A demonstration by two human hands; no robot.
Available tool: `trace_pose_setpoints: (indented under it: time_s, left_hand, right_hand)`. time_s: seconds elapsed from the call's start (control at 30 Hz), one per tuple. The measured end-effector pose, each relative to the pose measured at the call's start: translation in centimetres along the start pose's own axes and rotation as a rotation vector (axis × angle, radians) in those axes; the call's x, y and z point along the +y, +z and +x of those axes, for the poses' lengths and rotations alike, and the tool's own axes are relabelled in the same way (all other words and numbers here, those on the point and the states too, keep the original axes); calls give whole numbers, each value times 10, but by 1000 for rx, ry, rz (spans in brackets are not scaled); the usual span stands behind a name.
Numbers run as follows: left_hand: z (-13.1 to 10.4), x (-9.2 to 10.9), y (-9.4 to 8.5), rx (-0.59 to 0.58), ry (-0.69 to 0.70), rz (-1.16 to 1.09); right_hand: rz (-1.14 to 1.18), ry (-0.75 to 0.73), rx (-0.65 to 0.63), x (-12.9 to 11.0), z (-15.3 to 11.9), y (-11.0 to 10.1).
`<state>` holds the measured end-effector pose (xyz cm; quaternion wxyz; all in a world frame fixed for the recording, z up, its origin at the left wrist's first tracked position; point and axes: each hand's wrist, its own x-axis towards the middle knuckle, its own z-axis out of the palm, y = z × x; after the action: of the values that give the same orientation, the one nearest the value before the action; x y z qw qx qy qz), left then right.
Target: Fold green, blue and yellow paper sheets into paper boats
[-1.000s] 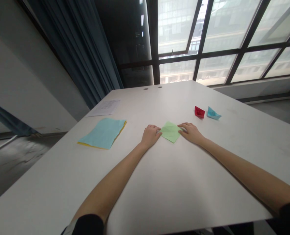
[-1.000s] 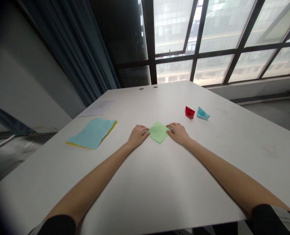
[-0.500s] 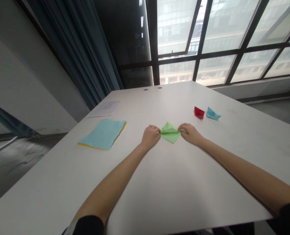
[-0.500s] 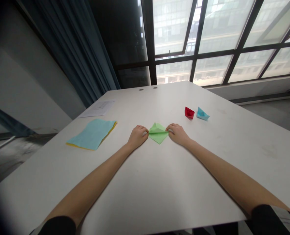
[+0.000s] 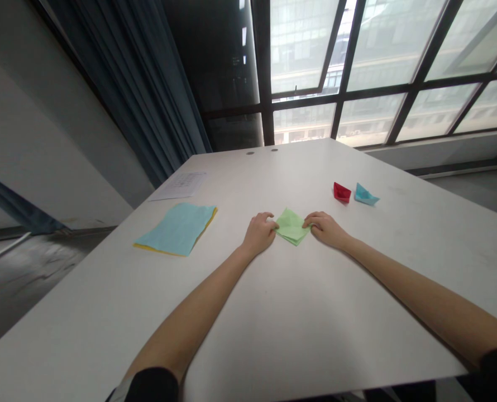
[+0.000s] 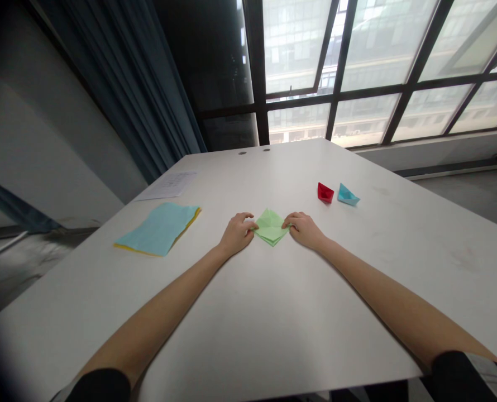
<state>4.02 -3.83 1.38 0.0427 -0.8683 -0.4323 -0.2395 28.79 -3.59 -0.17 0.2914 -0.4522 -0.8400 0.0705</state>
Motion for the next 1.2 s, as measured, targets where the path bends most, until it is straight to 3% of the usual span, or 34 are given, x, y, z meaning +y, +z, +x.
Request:
trace_pose_setpoints:
  time_s: [0.2,0.6,0.77,1.2]
  left_hand:
    - [0,6,-4,-25,-24,34]
    - [0,44,-7,-71,3,108]
    - [0,46,-4,-159,18,72]
    - [-2,45,-7,-132,-12,210]
  right_hand:
    - [-48,-10,0,-6,0,-4]
    - [-112,-117,-50,-14,-3,-6]
    - [-108,-142,-89,-17,-2,-7]
    - [-156,-82,-79,-19,-3,-7]
